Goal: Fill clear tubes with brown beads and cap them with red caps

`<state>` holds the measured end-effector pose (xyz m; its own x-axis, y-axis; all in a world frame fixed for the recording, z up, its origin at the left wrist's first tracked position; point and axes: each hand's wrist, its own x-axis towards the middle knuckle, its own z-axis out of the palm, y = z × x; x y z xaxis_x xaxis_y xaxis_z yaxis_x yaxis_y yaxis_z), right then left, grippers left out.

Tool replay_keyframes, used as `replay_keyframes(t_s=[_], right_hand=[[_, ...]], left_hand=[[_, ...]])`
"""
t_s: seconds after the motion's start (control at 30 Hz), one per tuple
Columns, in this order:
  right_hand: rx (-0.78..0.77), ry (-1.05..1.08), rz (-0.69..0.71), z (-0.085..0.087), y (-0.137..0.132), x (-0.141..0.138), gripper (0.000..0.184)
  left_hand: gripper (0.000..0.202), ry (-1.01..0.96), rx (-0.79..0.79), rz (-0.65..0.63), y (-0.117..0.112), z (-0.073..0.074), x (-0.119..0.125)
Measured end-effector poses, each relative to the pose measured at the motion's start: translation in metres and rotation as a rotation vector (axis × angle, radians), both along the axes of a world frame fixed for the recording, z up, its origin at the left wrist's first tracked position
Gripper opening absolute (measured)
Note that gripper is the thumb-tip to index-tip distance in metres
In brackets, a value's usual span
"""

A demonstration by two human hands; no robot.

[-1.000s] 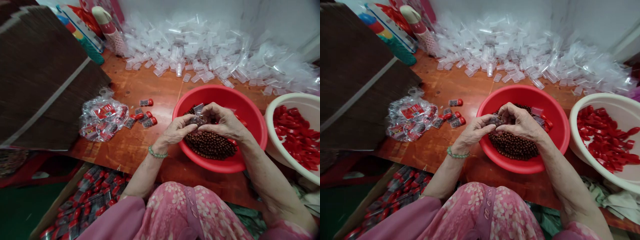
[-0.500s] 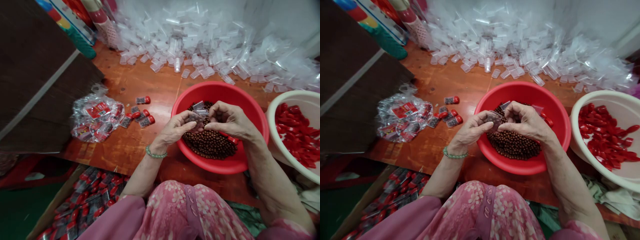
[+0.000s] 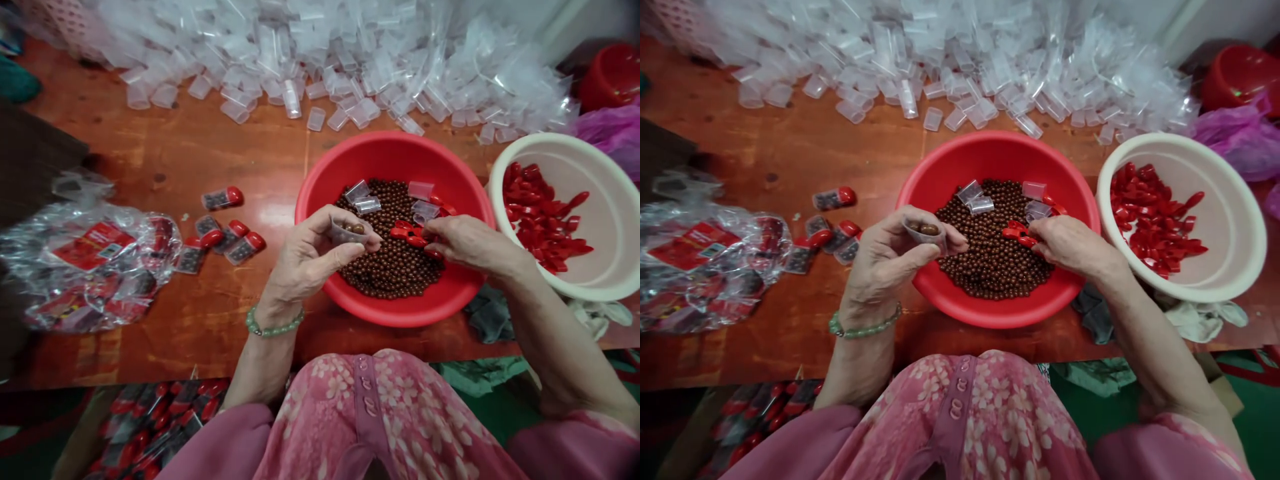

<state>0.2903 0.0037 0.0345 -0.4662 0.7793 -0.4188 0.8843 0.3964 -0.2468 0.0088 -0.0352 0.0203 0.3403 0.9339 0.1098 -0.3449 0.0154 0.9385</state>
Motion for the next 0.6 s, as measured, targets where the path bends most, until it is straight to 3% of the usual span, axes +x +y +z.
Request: replay_keyframes(t_s=[0.17,0.37,0.5,0.6], right_hand=[[0.012,-0.259,0.022,-0.022,-0.001,-0.013,0.013],[0.043,-0.22,0.028,-0.026,0.004,-0.018,0.018],[0.029,0.221,-0.114,-0.015,0.001,-0.013,0.028],[-0.164,0.598,-0.241,-0.005,-0.007,-0.018,0.035]], left_hand=[[0.015,0.044,0.017,0.028,-0.004,-0.003,0.005],[0.017,0.125,-0.015,0.076,0.001,-0.005,0.005],[0.019,0.165,-0.045,0.068,0.005,-0.007,0.007],[0.019,0.166,-0.083,0.097,0.007,-0.007,0.01]])
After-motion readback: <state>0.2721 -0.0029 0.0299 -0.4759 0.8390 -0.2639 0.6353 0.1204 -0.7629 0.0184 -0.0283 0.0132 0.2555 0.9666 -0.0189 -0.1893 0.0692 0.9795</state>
